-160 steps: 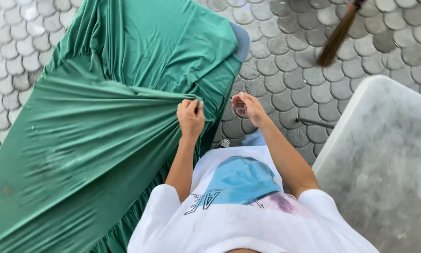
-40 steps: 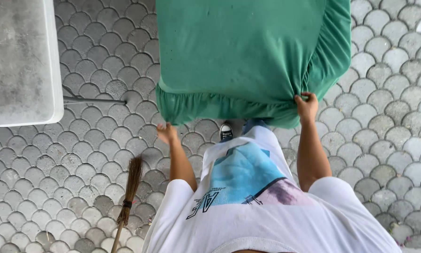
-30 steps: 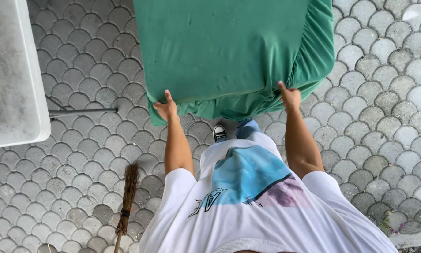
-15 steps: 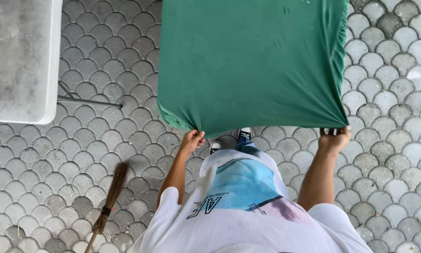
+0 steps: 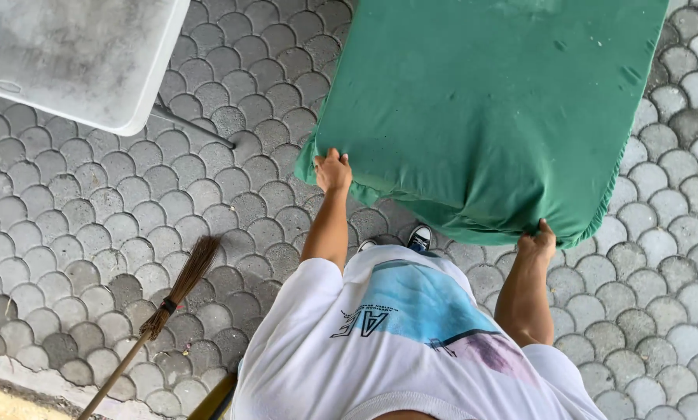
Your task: Folding green tablecloths or linens on a white plastic table outdoors.
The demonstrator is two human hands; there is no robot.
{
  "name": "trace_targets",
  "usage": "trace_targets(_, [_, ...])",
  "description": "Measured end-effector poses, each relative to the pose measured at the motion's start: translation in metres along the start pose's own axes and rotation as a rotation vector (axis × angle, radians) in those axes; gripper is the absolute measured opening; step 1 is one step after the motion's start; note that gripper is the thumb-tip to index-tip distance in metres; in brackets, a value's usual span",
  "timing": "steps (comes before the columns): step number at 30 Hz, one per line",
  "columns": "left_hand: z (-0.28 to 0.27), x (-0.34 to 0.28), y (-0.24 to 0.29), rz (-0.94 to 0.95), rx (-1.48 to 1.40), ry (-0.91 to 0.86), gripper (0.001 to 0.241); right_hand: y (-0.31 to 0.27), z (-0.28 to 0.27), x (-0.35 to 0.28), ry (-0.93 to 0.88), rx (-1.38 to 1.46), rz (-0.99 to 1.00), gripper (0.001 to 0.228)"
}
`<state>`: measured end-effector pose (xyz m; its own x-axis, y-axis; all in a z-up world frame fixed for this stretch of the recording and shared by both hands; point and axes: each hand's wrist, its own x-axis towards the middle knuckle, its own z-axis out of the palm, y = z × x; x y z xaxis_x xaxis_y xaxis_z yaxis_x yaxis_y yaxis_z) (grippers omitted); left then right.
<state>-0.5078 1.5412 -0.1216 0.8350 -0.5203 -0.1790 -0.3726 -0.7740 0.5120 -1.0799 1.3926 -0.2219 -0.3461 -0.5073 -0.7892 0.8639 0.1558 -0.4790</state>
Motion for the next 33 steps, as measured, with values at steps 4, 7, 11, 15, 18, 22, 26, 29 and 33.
trace_targets(4, [0.015,0.011,-0.002,0.066,0.023,0.034,0.014,-0.004,-0.021,-0.011,-0.026,-0.169,0.042,0.061])
trace_targets(7, [0.005,0.031,-0.008,-0.027,-0.322,0.08,0.018,-0.019,0.006,-0.109,0.029,-0.088,0.104,0.065])
trace_targets(11, [-0.087,0.044,0.012,-0.307,-1.68,-0.159,0.02,-0.044,0.014,-0.11,-0.082,0.115,0.165,0.071])
trace_targets(15, [-0.08,0.065,0.019,-0.001,-0.836,0.207,0.027,-0.038,0.031,-0.118,-0.11,0.336,0.018,0.055])
trace_targets(18, [-0.016,0.063,0.001,0.015,-0.446,0.107,0.053,-0.031,0.023,-0.109,-0.053,0.427,-0.007,0.041])
trace_targets(22, [0.012,0.056,-0.017,-0.301,-0.138,-0.014,0.082,-0.044,-0.023,-0.04,-0.037,0.43,-0.01,0.044])
trace_targets(26, [-0.011,0.05,-0.009,-0.568,-0.441,-0.101,0.119,-0.078,-0.044,0.012,-0.107,0.403,-0.012,0.036])
trace_targets(29, [-0.01,0.073,-0.031,-0.422,-0.443,-0.098,0.099,-0.092,-0.047,0.045,-0.143,0.258,-0.02,0.03])
trace_targets(33, [0.034,0.148,-0.088,-0.3,0.104,-0.007,0.034,-0.065,0.049,-0.136,-0.127,-0.005,0.013,0.027])
